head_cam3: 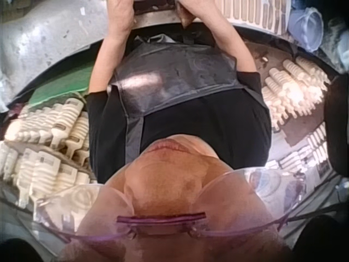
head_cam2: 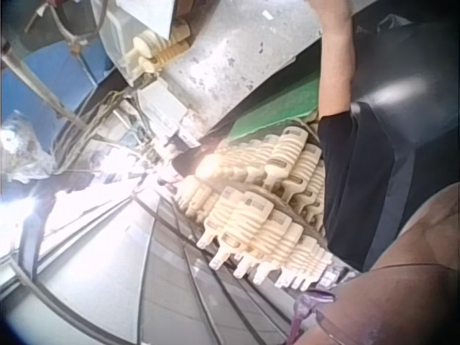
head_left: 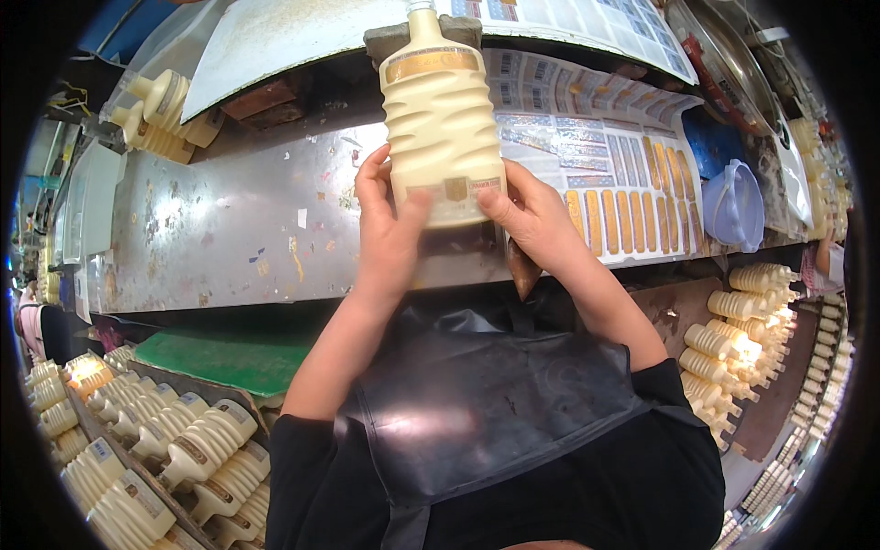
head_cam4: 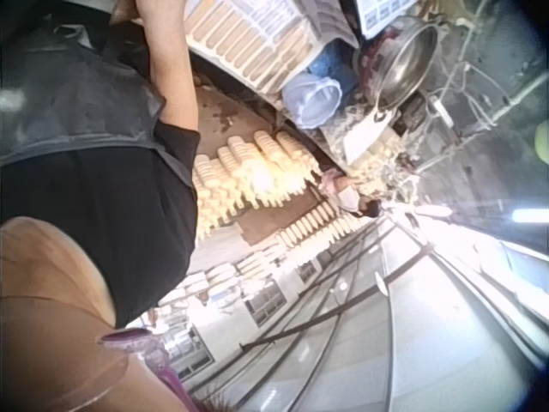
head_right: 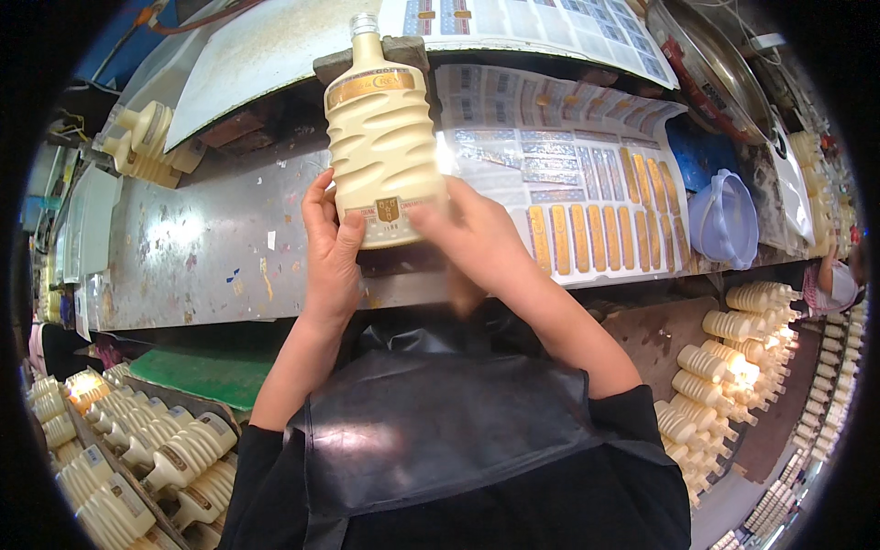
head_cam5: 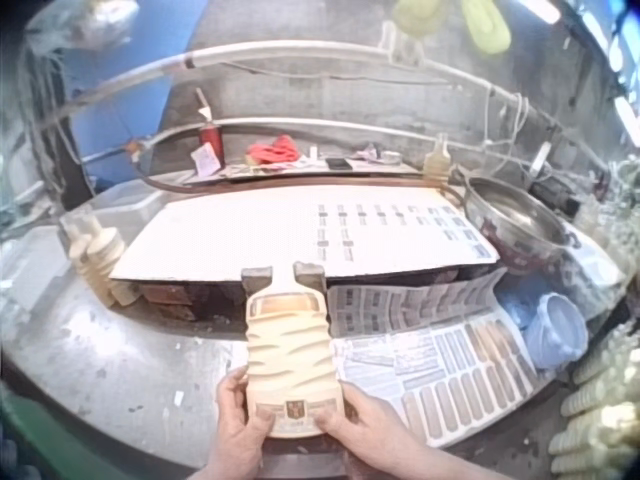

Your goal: The person repeatedly applies adhesive labels to the sides of cream-colored plastic containers. They peel labels from a sheet, align them on the container body, and smooth them down by hand. Finished containers are placed on a nearby metal surface.

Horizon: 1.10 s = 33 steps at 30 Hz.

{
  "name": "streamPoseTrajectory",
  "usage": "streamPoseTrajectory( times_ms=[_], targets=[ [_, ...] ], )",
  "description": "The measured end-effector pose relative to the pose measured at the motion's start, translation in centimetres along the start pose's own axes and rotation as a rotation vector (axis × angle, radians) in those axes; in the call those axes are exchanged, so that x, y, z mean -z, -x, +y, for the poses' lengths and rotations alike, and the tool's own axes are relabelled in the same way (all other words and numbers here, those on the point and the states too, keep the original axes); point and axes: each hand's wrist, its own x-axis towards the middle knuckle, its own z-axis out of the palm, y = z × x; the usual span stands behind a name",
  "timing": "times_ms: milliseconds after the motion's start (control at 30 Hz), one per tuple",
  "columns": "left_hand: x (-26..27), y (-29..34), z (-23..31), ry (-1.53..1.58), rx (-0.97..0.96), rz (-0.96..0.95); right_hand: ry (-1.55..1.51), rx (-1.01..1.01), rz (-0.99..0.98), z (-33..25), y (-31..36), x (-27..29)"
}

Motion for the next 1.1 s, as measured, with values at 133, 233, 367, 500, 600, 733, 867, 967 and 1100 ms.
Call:
streamPoseTrajectory(
  times_ms=[133,233,367,500,600,733,867,967,1100],
  targets=[
    [-0.1,0.0,0.1,0.026,-0.009,-0.001,-0.014,0.014,0.025,0.5,-0.1,-0.3],
    [0.0,0.0,0.0,0.047,-0.018,0.000,-0.041,0.013,0.046,0.6,-0.3,-0.6],
    [0.4,0.1,-0.4,0.041,0.006,0.002,0.004,0.016,0.016,-0.2,-0.2,-0.1],
    [1.2,0.2,-0.8,0.126,-0.027,-0.043,-0.227,-0.101,-0.056,-1.1,0.7,1.0],
    [1.5,0.4,-1.0,0.092,-0.064,-0.071,-0.131,-0.046,-0.035,-1.2,0.9,0.7],
    [1.6,0.6,-0.9,0.033,-0.004,-0.045,-0.163,-0.021,-0.050,-1.1,0.9,0.4],
    [1.4,0.6,-0.6,0.144,0.007,-0.046,-0.145,-0.030,-0.019,-0.9,1.0,0.3],
    [1.0,0.7,-0.7,0.086,-0.008,-0.035,0.040,0.038,0.040,-0.5,0.9,-0.2],
    [1.0,0.5,-0.8,0.048,-0.013,-0.037,0.059,-0.013,0.034,0.0,0.8,-0.5]
  ],
)
